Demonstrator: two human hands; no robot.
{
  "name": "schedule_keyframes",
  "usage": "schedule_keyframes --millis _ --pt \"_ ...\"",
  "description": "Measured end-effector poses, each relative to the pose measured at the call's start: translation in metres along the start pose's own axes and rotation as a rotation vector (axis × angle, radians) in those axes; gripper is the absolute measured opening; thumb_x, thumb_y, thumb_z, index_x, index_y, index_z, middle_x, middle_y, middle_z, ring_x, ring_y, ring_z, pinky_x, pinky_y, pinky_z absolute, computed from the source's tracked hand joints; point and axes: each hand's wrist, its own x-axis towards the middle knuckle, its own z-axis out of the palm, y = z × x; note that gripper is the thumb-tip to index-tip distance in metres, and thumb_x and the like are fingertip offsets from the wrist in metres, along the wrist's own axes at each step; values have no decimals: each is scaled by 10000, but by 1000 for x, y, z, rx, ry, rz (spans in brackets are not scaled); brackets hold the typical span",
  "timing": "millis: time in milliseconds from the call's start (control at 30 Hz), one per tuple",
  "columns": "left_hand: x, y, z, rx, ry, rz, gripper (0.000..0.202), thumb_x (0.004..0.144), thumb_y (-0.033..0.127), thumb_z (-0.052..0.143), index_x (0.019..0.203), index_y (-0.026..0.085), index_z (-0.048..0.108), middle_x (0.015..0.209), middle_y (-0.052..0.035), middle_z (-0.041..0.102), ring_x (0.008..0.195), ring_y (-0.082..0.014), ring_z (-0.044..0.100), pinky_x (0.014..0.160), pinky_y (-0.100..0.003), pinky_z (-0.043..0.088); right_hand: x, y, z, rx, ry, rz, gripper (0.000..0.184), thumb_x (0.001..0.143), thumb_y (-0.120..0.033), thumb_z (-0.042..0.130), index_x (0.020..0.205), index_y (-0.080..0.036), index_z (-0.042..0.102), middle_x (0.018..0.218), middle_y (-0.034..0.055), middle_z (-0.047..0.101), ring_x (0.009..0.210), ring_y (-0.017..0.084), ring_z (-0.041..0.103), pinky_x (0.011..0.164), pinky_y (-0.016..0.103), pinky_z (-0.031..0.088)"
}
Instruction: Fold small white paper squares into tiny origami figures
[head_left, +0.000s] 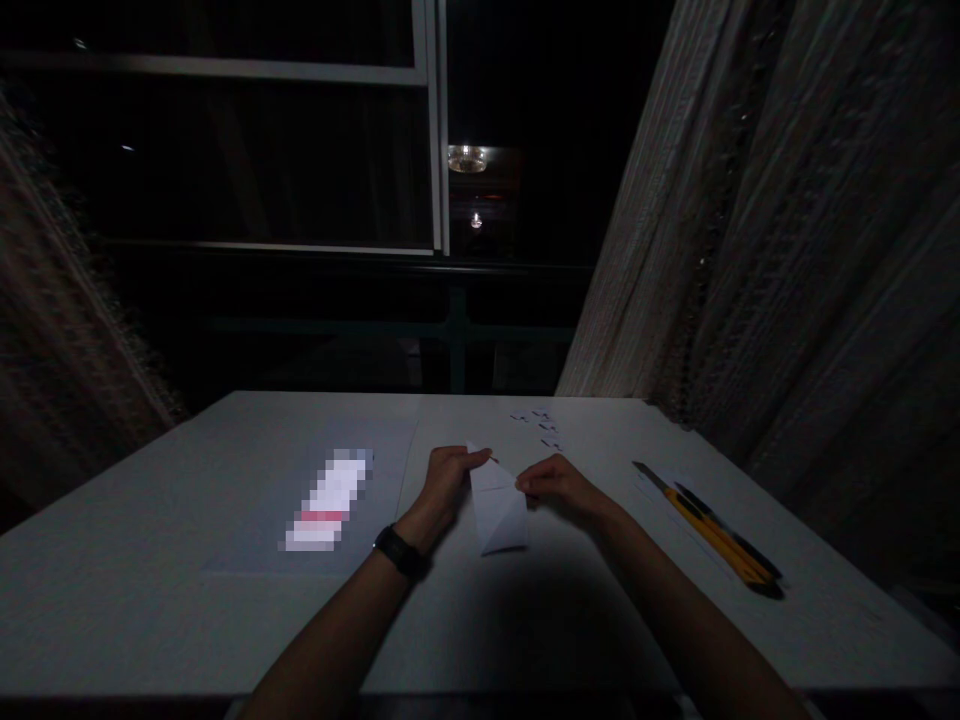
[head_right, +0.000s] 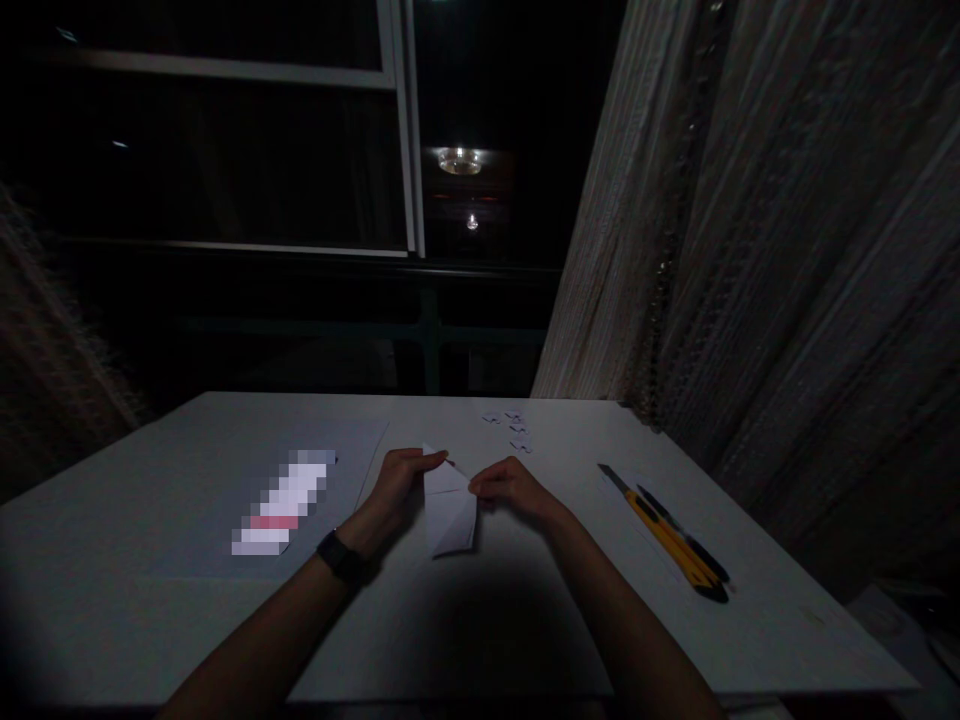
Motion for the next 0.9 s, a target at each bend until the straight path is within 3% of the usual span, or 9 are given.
schedule_keyframes --millis 300,567,700,900 --pt "2 -1 0 -5 -14 2 330 588 391 711 631 70 649 569 -82 624 492 -149 555 496 -258 393 0 3 0 6 -60 0 238 604 -305 681 720 -99 706 565 27 612 533 119 502 558 261 380" --pt "2 -4 2 44 8 44 367 577 442 707 609 83 636 539 -56 607 469 -128 529 481 -242 374 6 15 8 184 111 -54 383 527 -199 705 905 -148 674 817 56 687 738 198 607 696 313 435" --pt "5 -10 1 62 32 83 394 585 458 691 684 77 667 588 -64 629 519 -141 547 510 -244 387 9 20 16 200 190 -54 421 558 -241 702 964 -153 638 723 36 674 642 171 599 622 293 438" --pt "8 -12 1 37 44 100 394 642 433 639 779 67 689 687 -101 671 601 -171 592 597 -268 423 11 24 24 81 254 -103 567 463 -188 750 1005 -172 587 673 -3 655 579 155 585 542 266 430"
